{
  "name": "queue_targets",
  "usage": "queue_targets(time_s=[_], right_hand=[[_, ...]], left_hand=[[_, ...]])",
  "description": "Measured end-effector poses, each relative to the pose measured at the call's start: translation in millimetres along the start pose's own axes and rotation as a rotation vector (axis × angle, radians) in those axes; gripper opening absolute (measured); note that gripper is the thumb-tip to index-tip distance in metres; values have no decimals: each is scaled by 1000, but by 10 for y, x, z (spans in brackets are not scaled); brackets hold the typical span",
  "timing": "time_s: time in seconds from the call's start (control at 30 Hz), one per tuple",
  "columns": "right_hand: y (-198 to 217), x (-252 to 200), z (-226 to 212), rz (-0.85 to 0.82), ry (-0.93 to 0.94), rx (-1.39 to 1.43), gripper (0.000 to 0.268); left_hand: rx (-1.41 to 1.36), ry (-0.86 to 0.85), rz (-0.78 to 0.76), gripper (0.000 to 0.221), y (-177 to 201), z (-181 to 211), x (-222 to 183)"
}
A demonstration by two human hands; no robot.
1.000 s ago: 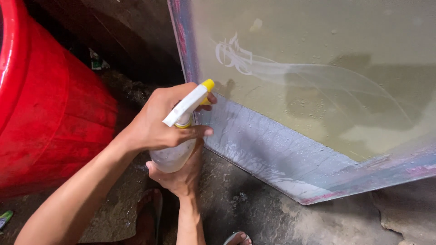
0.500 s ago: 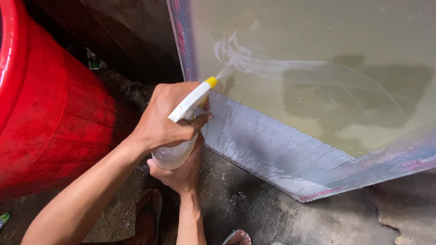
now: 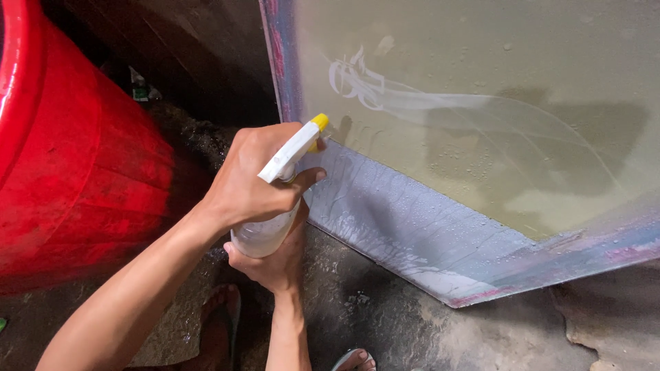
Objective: The person is using a spray bottle to apply a liquid solution to a screen printing frame, likely for cleaning or preparation.
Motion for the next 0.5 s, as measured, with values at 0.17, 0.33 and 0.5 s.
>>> queue_targets(time_s=[0.17,0.33,0.5], right_hand=[[4,-47,71,13,-18,62,113],[0,-126,121,-6,-85,99,109],[33,-53,45,-22,-85,151,101]], left_hand=[[-21,-13,-6,19,-49,-83,-14],[-11,-21,-67,19,-93,-104,4],[10,-21,-58,18,-85,-55,-13]])
Point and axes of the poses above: each hand's wrist, its own x-axis towards the middle knuckle, its own y-axis out of the back of the hand, z = x × y, the point moved 7 cm from there along x, towards the middle knuckle, and after that the axes turned 10 degrees about y, right-handed, at the moved point
